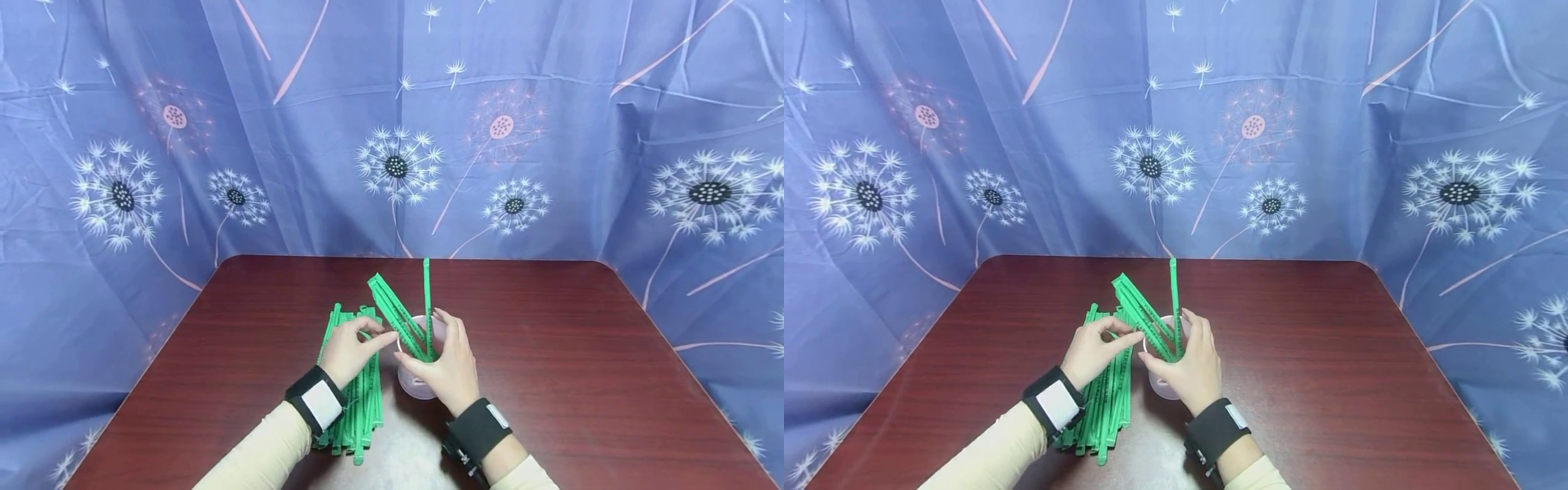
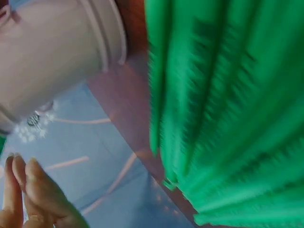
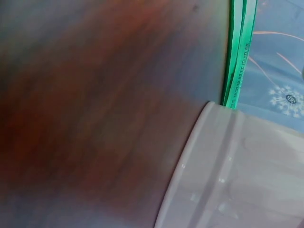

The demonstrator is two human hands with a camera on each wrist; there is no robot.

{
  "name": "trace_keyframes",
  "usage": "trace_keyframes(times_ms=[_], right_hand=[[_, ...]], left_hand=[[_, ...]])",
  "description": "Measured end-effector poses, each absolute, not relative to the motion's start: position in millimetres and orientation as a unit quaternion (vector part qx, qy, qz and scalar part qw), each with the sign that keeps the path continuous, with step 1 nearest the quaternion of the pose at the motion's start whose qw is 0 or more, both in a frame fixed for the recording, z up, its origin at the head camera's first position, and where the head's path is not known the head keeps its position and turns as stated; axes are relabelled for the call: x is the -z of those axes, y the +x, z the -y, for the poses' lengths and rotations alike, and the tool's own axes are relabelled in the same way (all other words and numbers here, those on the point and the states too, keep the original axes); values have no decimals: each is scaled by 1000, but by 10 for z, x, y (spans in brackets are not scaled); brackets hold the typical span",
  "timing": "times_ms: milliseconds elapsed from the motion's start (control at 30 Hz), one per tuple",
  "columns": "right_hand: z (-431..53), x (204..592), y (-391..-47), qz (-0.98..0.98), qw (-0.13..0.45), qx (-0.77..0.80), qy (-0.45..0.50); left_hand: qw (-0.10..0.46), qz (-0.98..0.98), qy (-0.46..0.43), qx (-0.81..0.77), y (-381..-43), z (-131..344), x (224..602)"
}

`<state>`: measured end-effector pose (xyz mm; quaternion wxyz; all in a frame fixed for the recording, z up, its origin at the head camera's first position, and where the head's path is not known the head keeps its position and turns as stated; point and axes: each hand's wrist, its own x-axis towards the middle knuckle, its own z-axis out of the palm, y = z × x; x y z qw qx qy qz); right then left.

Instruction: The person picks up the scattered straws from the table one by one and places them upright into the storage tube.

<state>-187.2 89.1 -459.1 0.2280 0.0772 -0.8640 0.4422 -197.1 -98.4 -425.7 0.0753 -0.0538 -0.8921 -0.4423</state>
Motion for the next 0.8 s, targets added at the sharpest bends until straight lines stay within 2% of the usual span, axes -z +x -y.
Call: trace_keyframes(times_ms=[267, 467, 800], right_hand=[[-893, 4576, -1871, 861, 226, -449, 74], [-889, 4580, -1866, 861, 221, -453, 72], [-889, 4589, -1865, 863, 221, -449, 69]], left_hand=[[64, 928, 14, 366, -2049, 1233, 4313], [8, 957, 66, 281, -2040, 1386, 4423], [-10, 966, 49, 252, -2050, 1508, 4539]])
